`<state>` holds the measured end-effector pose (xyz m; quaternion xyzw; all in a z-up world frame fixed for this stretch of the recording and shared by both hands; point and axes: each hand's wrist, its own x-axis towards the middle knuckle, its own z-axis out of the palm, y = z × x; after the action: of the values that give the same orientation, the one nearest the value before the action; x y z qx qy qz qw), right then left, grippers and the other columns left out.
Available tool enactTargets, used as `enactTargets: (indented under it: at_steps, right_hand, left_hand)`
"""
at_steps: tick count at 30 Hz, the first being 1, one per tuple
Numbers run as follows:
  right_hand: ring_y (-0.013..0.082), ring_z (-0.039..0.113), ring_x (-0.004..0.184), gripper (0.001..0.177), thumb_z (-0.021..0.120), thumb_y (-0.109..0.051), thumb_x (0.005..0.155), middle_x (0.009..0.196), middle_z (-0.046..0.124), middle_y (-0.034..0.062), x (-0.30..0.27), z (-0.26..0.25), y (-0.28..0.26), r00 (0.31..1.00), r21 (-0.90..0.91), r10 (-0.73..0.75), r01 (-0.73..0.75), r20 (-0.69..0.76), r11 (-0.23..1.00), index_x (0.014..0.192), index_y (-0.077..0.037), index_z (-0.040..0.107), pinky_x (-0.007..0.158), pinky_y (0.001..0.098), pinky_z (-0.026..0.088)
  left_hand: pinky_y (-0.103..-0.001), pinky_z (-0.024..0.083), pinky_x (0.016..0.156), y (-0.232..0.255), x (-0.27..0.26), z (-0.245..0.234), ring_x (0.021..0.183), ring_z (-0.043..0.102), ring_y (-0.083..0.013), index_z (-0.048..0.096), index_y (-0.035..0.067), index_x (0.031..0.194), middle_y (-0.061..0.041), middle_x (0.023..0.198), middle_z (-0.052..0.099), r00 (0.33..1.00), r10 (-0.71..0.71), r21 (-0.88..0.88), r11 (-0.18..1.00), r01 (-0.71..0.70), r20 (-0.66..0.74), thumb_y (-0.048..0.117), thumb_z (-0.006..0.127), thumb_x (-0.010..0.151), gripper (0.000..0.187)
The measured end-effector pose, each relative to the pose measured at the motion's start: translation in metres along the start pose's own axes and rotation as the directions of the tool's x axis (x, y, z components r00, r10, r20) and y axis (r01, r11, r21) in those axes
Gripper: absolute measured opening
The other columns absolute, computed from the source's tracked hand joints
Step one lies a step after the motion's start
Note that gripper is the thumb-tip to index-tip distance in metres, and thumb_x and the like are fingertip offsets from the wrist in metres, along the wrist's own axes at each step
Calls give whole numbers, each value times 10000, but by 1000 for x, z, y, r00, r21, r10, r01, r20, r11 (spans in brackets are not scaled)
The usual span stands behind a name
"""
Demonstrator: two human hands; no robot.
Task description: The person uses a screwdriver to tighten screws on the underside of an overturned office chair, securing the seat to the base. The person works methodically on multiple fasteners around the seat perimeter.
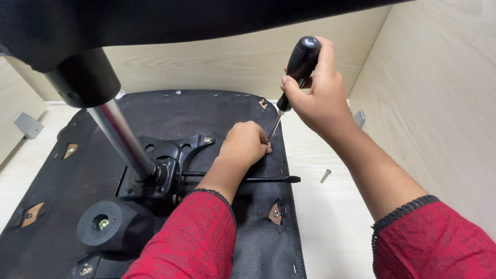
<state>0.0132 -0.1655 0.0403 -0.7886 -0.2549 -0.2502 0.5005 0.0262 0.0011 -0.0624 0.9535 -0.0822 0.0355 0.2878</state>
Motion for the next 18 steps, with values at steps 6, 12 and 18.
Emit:
enactTargets:
  at_steps: [6,12,18]
  right_hand:
    - [284,777,853,566,719,-112,931,990,706,173,7,-1,-4,998,-179,31,-20,62,984,1354,-36,351,671,380,651]
    - [282,786,910,536,704,-87,963,1007,709,180,5,-3,4,997,-160,-39,48,59,986,1352,-33,340,743,362,689]
    - [280,785,911,536,703,-89,956,999,713,178,4,-5,2,999,-158,-3,10,43,987,1342,-25,337,766,365,682]
  left_hand:
    - [-400,555,887,0,-2,-2,932,726,-298,821,131,931,-129,938,763,1000,-9,-2,1000,9,22,219,866,724,230]
    - [-390,553,888,1,-1,-4,938,728,-283,823,143,933,-112,935,768,999,-4,-12,1000,5,39,222,859,726,225]
    - [-390,554,885,-2,1,0,929,729,-285,828,136,929,-122,932,769,1000,-3,5,1000,2,29,223,852,748,202]
